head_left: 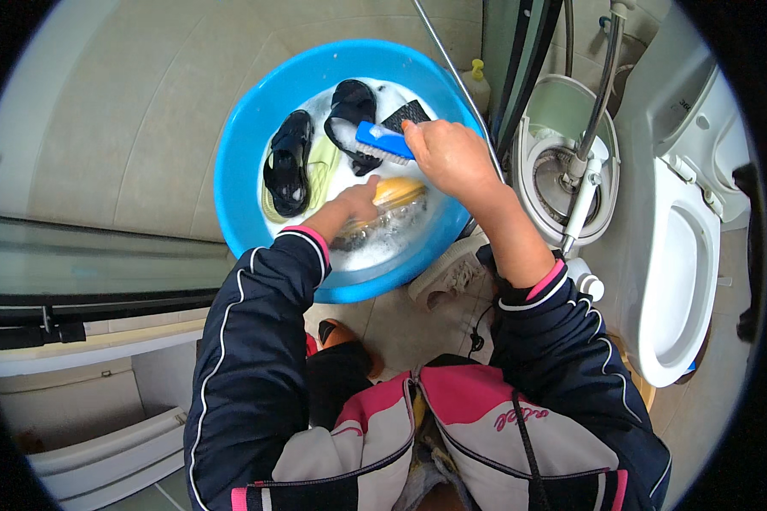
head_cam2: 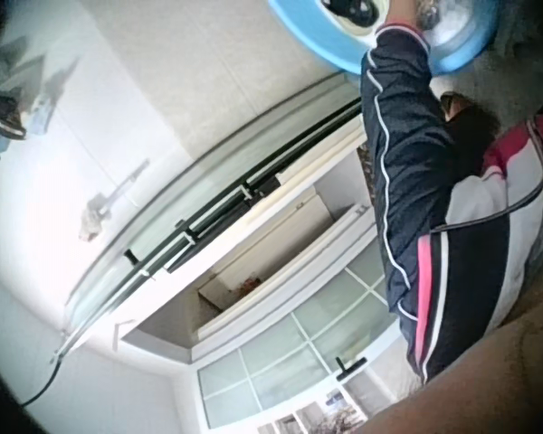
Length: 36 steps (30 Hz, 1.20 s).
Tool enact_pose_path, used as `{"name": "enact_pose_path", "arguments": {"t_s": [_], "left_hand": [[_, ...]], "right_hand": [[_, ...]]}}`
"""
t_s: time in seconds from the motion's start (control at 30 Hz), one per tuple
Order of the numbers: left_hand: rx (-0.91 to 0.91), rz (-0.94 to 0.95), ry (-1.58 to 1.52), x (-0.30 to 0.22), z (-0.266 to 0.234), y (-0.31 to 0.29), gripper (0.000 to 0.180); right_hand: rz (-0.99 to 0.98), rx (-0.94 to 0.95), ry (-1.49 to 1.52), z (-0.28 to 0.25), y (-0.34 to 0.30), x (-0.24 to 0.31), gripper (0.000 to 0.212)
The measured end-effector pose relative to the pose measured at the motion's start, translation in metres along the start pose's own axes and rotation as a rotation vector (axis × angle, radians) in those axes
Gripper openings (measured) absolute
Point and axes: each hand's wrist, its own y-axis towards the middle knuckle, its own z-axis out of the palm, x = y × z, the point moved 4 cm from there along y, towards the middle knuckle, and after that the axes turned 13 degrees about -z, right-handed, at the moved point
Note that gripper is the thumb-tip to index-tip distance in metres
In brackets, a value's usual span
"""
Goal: The person scrubs a pair of black shoes and a pair of yellow slippers in a blue basin filled with soapy water using a blue brush. They rinse the items in the basin and continue scrubbing each shoe and slipper individually.
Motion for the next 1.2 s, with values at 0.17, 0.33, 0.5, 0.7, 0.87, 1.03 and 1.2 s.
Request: {"name": "enact_pose_path", "arguments": {"t_s": [0.17, 0.33, 0.5, 0.7, 0.87, 1.03, 1.2], "left_hand": [[0.249, -0.059, -0.438, 0.031, -0.016, -0.008, 0.068], [0.481, -0.24, -0.55, 0.066, 0.021, 0.014, 0.065], [0.369, -0.157, -0.413, 0.058, 0.042, 0.059, 0.038], [0.117, 0.113, -0.168, 0.021, 0.04, 0.05, 0.043], [-0.059, -0.101, -0.541, 0.041, 0.022, 0.06, 0.059], [0.11, 0.056, -0.631, 0.012, 0.038, 0.037, 0.056], [0.016, -0.101, -0.285, 0.014, 0.034, 0.04, 0.043]], "right_hand": [[-0.025, -0.007, -0.009, 0.008, 0.006, -0.006, 0.05], [-0.036, 0.005, -0.025, 0.012, 0.012, -0.004, 0.049], [-0.063, 0.023, -0.033, 0.02, 0.016, 0.0, 0.049], [-0.058, 0.032, -0.035, 0.021, 0.017, -0.001, 0.049], [-0.025, -0.005, -0.045, 0.019, 0.013, -0.006, 0.05], [-0.014, -0.007, -0.051, 0.017, 0.01, -0.012, 0.05], [-0.048, -0.001, -0.011, 0.019, 0.013, -0.003, 0.05]]}}
